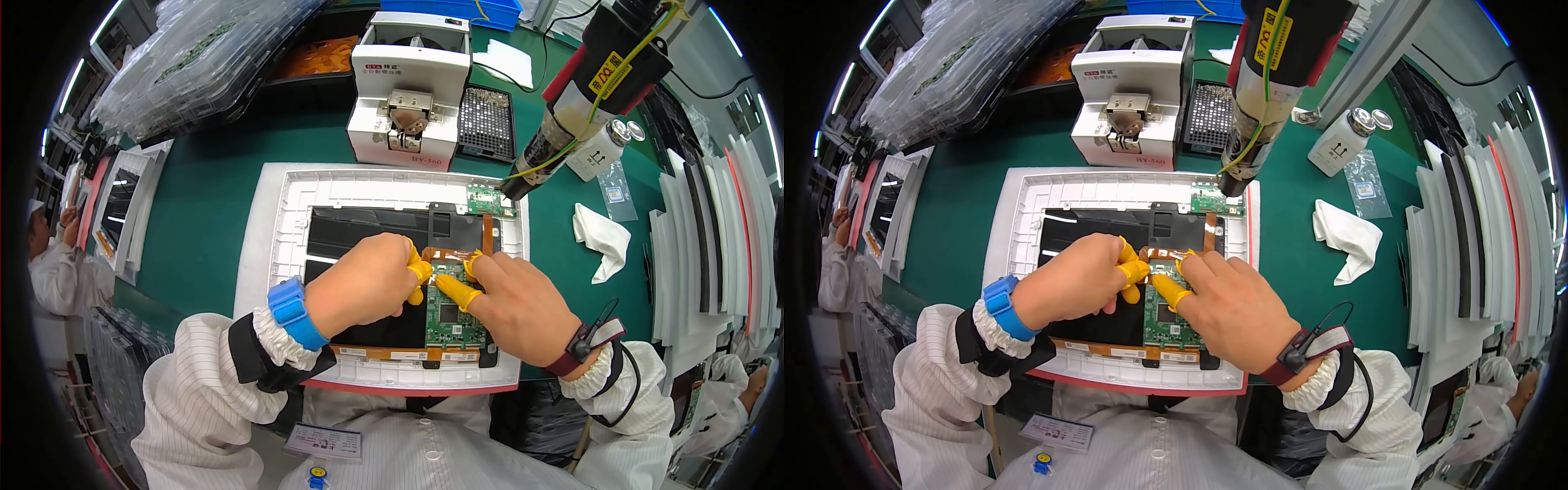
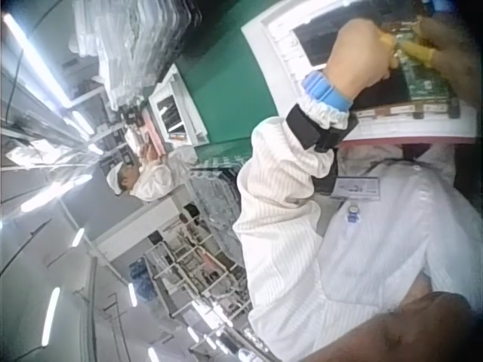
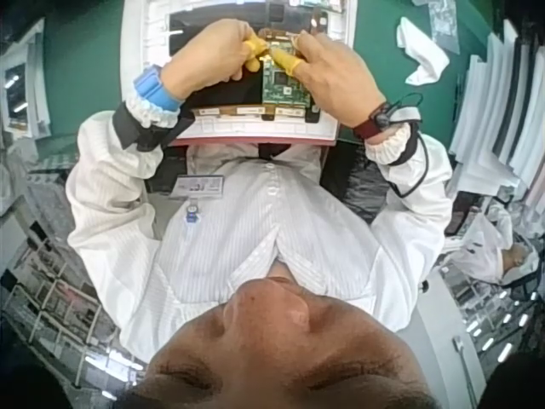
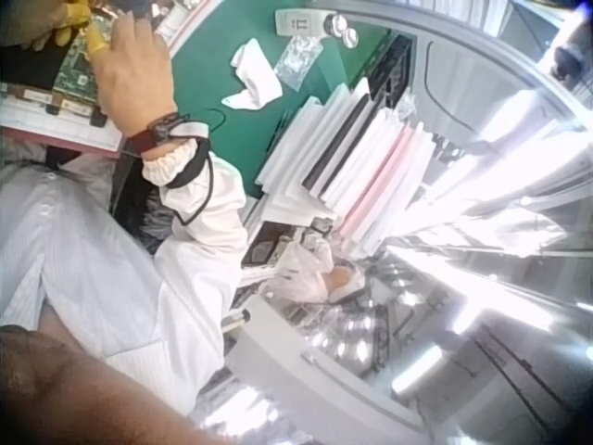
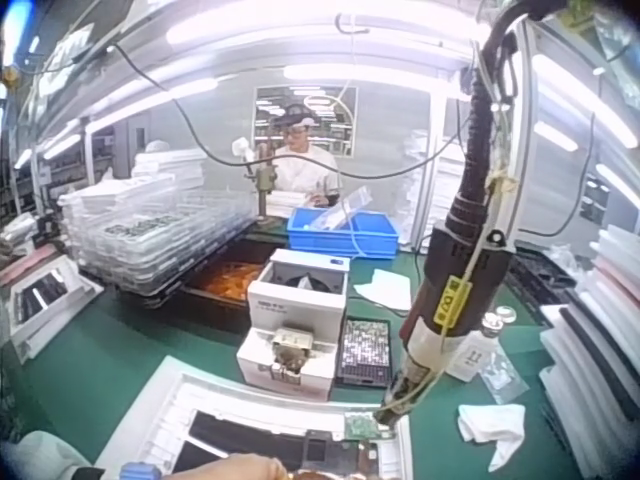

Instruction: The person wipes a circuit board with a cloth, presses it onto a screen assembly, and places the unit onto a stack. They then take a new screen assembly, position a circuit board and a black panel onto it, and drive screws into the board using a power screwdriver.

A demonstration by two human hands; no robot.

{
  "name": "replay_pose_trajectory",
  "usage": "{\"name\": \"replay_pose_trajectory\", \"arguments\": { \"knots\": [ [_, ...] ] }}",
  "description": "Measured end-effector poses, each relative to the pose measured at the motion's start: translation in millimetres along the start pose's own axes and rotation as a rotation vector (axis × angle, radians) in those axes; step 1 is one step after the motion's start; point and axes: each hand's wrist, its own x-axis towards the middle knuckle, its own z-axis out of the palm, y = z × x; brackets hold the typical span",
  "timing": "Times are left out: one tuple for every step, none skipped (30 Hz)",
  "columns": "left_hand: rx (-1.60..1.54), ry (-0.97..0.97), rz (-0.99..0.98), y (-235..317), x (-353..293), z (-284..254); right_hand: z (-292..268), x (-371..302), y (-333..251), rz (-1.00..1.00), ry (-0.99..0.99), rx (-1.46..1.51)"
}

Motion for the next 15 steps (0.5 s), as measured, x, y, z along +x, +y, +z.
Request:
{"name": "replay_pose_trajectory", "arguments": {
  "knots": [
    [-0.004, 0.003, -0.002, -1.3, 0.4, -0.1, -1.5, 1.5, -0.6, -0.005, -0.024, -0.008],
    [-0.007, 0.006, -0.003, -2.5, 0.8, 0.0, -2.3, 2.6, -0.8, -0.01, -0.047, -0.016],
    [-0.008, 0.006, -0.004, -3.7, 1.4, 0.1, -2.3, 3.1, -0.7, -0.011, -0.047, -0.015],
    [-0.006, 0.006, 0.004, -4.8, 2.0, 0.3, -2.5, 3.5, -0.7, -0.017, -0.056, -0.019],
    [-0.003, 0.006, 0.011, -5.2, 2.3, 0.3, -2.6, 3.8, -0.5, -0.023, -0.065, -0.023],
    [-0.003, 0.006, 0.012, -4.7, 2.1, 0.0, -2.7, 4.2, -0.3, -0.023, -0.066, -0.023],
    [-0.002, 0.007, 0.01, -3.4, 1.2, -0.2, -2.8, 4.3, 0.0, -0.024, -0.072, -0.023],
    [-0.001, 0.009, 0.008, -2.4, 0.8, -0.2, -3.0, 4.3, 0.0, -0.024, -0.078, -0.023],
    [0.0, 0.009, 0.009, -2.4, 1.3, 0.1, -3.6, 4.7, -0.7, -0.024, -0.077, -0.023],
    [0.002, 0.012, 0.013, -3.0, 1.9, 0.6, -4.5, 5.4, -2.5, -0.025, -0.077, -0.033],
    [0.005, 0.015, 0.018, -2.9, 1.9, 0.7, -5.2, 6.2, -4.2, -0.026, -0.077, -0.043],
    [0.006, 0.014, 0.018, -2.3, 1.0, 0.4, -5.3, 7.0, -5.9, -0.025, -0.076, -0.042],
    [0.004, 0.015, 0.023, -0.4, -0.5, -0.5, -5.5, 7.7, -7.8, -0.027, -0.072, -0.052],
    [0.002, 0.016, 0.027, 0.9, -1.3, -1.2, -5.8, 7.5, -8.8, -0.029, -0.069, -0.061],
    [0.004, 0.015, 0.03, 1.1, -1.3, -1.4, -3.6, 6.0, -5.8, -0.026, -0.068, -0.063]
  ]
}}
